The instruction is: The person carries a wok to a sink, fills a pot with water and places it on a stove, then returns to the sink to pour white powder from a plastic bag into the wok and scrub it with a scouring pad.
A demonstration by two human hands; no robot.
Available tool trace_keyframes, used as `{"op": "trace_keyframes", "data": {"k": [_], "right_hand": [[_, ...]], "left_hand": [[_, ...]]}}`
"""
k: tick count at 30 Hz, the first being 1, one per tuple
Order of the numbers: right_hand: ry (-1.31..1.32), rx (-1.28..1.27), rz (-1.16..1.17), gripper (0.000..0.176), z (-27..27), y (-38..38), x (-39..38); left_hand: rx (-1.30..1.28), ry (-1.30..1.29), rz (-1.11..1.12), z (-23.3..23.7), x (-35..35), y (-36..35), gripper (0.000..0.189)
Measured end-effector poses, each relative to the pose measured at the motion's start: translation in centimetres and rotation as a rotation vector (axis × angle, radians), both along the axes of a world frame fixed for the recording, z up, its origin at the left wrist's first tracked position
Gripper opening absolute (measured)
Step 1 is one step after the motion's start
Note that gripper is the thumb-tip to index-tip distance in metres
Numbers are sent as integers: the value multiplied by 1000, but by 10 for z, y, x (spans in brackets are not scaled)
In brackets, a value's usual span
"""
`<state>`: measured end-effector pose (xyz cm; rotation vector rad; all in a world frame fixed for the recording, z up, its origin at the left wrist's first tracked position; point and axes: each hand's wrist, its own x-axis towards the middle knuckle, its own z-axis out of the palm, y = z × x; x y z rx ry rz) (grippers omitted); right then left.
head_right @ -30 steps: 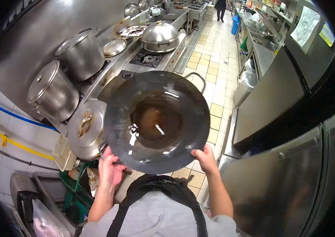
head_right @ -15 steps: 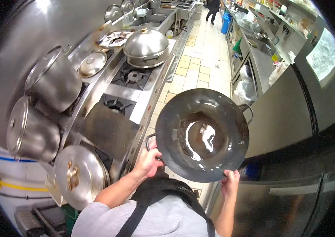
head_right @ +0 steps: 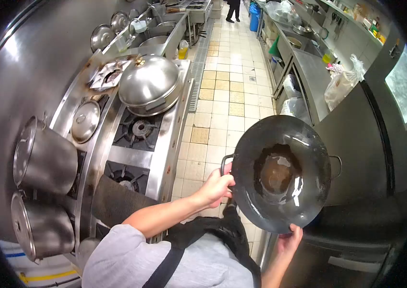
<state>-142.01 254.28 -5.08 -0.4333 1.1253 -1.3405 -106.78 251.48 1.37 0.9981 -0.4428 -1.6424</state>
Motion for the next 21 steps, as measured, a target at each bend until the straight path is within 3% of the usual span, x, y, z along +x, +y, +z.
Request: {"op": "trace_keyframes", "data": {"k": [6, 10, 14, 16, 18, 21], "right_hand": [[-130, 56, -14, 19, -25, -106, 13], [-164, 59, 98, 13, -38, -225, 44], [-115, 11, 261, 10, -50, -337, 86], [-95, -4, 344, 10, -39, -383, 112], [-98, -17, 430, 10, -14, -416, 152], [-119, -41, 496, 10, -25, -465, 190]], "left_hand": [[23, -132, -58, -16, 4, -123, 52], [122, -299, 119, -26, 25, -204, 46], [117, -268, 331, -42, 73, -257, 51], [66, -197, 361, -4, 95, -267, 53], [83, -142, 456, 4, 114, -283, 53], [77, -121, 497, 0, 149, -308, 53]]}}
